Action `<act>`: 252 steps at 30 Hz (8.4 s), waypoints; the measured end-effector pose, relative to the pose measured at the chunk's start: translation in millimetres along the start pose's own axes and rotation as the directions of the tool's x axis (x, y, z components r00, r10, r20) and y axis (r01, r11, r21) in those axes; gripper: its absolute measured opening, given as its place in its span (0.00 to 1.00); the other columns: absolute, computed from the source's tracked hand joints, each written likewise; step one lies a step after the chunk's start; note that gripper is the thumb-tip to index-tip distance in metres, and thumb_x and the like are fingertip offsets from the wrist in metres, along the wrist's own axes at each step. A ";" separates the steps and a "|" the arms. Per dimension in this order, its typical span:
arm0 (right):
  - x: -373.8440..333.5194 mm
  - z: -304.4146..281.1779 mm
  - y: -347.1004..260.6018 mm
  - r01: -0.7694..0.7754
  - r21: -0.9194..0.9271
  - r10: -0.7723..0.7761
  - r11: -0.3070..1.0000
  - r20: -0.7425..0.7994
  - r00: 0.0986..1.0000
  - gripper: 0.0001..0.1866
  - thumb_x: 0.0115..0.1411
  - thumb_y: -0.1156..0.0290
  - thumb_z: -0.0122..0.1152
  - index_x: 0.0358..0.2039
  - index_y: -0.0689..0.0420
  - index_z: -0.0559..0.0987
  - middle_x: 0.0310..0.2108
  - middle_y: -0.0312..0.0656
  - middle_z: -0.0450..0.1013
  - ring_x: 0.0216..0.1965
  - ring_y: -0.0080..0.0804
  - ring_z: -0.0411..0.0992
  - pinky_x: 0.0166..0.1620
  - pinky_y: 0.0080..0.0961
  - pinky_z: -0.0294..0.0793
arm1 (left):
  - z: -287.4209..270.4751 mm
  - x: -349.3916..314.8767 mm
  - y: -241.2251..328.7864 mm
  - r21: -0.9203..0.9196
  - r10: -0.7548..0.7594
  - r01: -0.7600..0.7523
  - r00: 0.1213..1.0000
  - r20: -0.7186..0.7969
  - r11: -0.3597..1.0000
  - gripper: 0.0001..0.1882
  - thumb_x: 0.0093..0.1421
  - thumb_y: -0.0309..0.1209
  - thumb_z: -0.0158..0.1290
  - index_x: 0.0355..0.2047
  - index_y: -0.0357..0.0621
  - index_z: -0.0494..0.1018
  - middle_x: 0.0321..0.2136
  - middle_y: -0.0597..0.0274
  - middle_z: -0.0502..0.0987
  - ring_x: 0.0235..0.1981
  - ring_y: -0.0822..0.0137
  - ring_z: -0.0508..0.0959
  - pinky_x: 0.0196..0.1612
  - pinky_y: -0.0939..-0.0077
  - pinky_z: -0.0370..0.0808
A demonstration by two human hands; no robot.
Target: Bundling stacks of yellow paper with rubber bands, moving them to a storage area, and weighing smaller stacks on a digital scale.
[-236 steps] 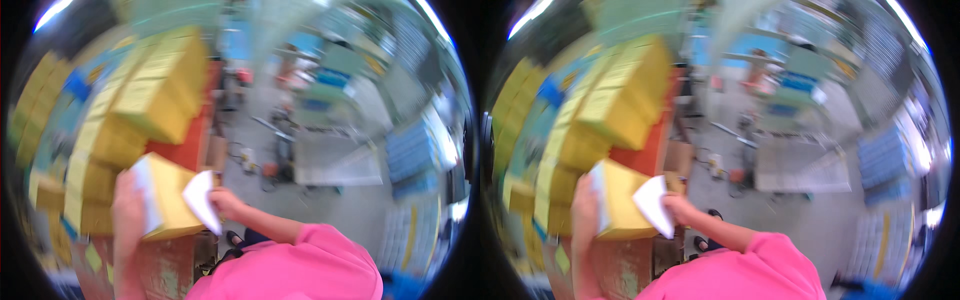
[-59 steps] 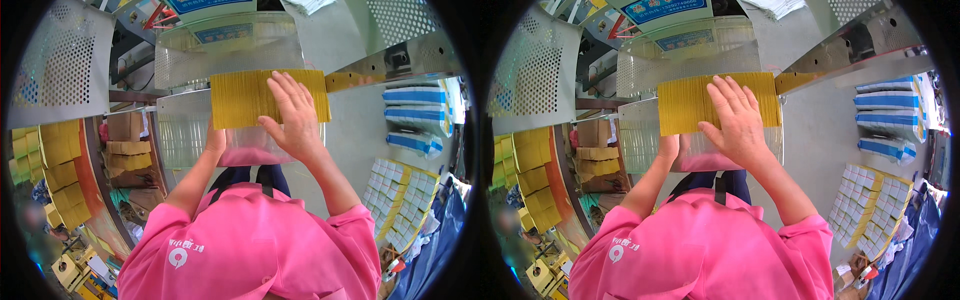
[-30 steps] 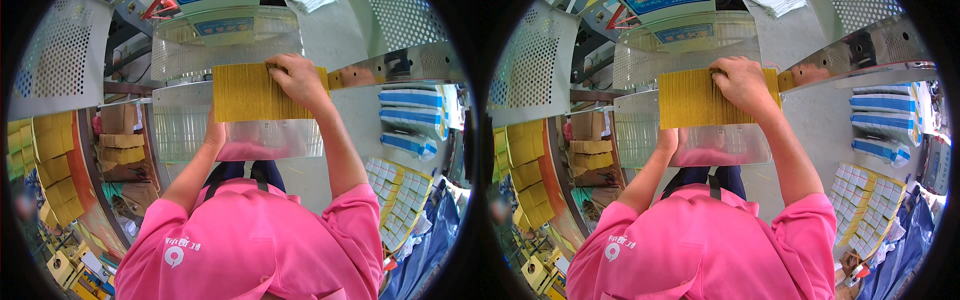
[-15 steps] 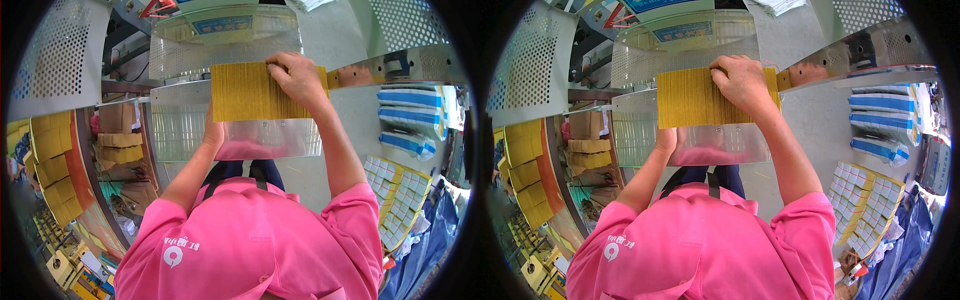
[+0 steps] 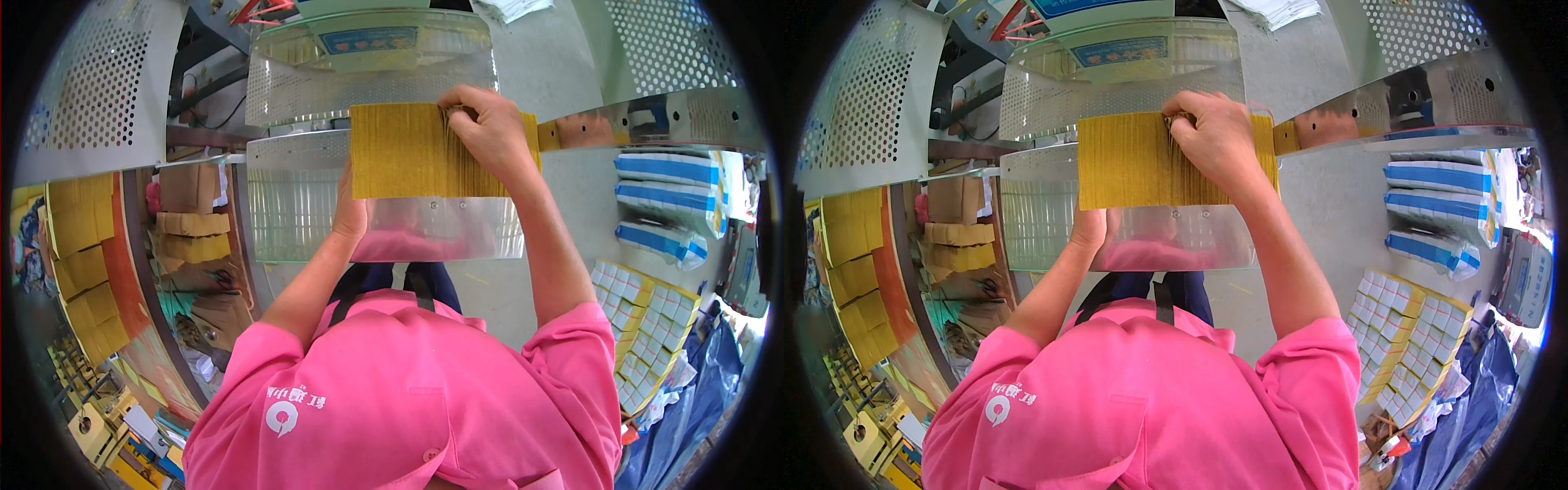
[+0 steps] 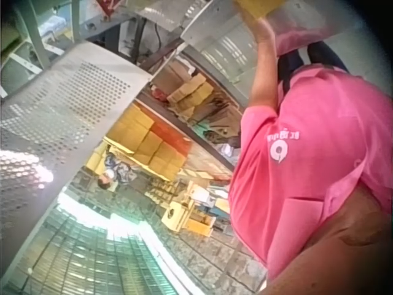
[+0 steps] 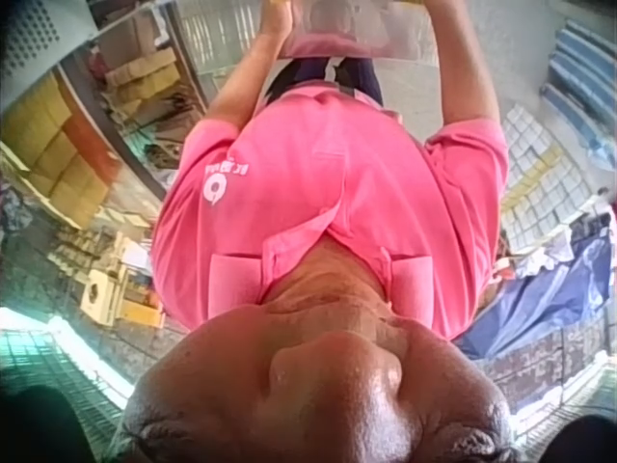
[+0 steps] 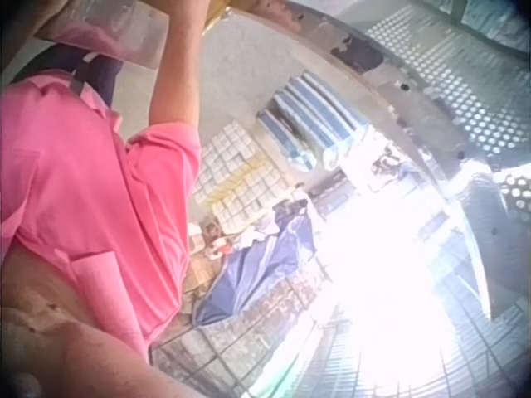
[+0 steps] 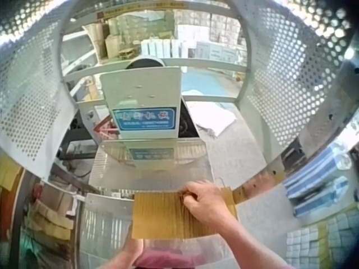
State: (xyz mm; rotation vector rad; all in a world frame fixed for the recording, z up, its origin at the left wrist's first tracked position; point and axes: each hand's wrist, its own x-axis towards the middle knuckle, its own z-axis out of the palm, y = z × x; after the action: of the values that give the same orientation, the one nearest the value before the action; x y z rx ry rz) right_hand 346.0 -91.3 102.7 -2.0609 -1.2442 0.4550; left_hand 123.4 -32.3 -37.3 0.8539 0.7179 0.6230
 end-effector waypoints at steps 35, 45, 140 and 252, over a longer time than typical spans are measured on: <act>2.8 -2.1 0.5 -0.053 -0.019 0.055 0.998 0.085 0.995 0.16 0.54 0.71 0.52 0.42 0.59 0.81 0.36 0.48 0.79 0.37 0.38 0.77 0.44 0.30 0.74 | -0.6 -1.1 2.5 0.031 0.005 -0.004 0.999 -0.042 1.000 0.26 0.72 0.40 0.39 0.63 0.36 0.61 0.58 0.62 0.66 0.59 0.70 0.64 0.63 0.76 0.58; 6.3 5.9 -9.2 -0.127 -0.069 0.130 0.990 0.045 0.990 0.14 0.51 0.67 0.54 0.36 0.56 0.83 0.34 0.47 0.80 0.39 0.45 0.77 0.46 0.37 0.74 | -24.1 10.2 -23.0 0.153 0.027 -0.032 0.999 0.039 0.988 0.28 0.72 0.42 0.38 0.65 0.35 0.59 0.62 0.58 0.64 0.62 0.68 0.62 0.64 0.76 0.57; -117.0 34.5 106.8 -0.227 0.856 0.272 0.465 0.106 0.956 0.25 0.70 0.62 0.44 0.63 0.62 0.65 0.60 0.42 0.66 0.61 0.30 0.63 0.63 0.28 0.60 | -41.0 -21.2 59.2 0.306 -0.164 0.200 0.976 -0.141 0.931 0.37 0.68 0.61 0.36 0.57 0.40 0.69 0.50 0.60 0.74 0.53 0.66 0.72 0.58 0.71 0.65; -119.5 91.6 53.2 -0.362 0.683 0.523 0.634 -0.034 0.852 0.13 0.67 0.66 0.51 0.43 0.61 0.78 0.36 0.32 0.74 0.38 0.16 0.69 0.42 0.17 0.68 | -67.2 -47.5 100.3 0.247 -0.398 0.438 0.896 -0.198 0.864 0.27 0.68 0.53 0.41 0.51 0.43 0.72 0.44 0.62 0.78 0.46 0.69 0.76 0.48 0.69 0.74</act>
State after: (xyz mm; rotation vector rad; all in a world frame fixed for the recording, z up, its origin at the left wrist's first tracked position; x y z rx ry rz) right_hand 267.3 -178.6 -5.3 -1.6957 -0.3093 0.7352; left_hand 22.9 14.3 30.2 0.8860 1.1070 0.1863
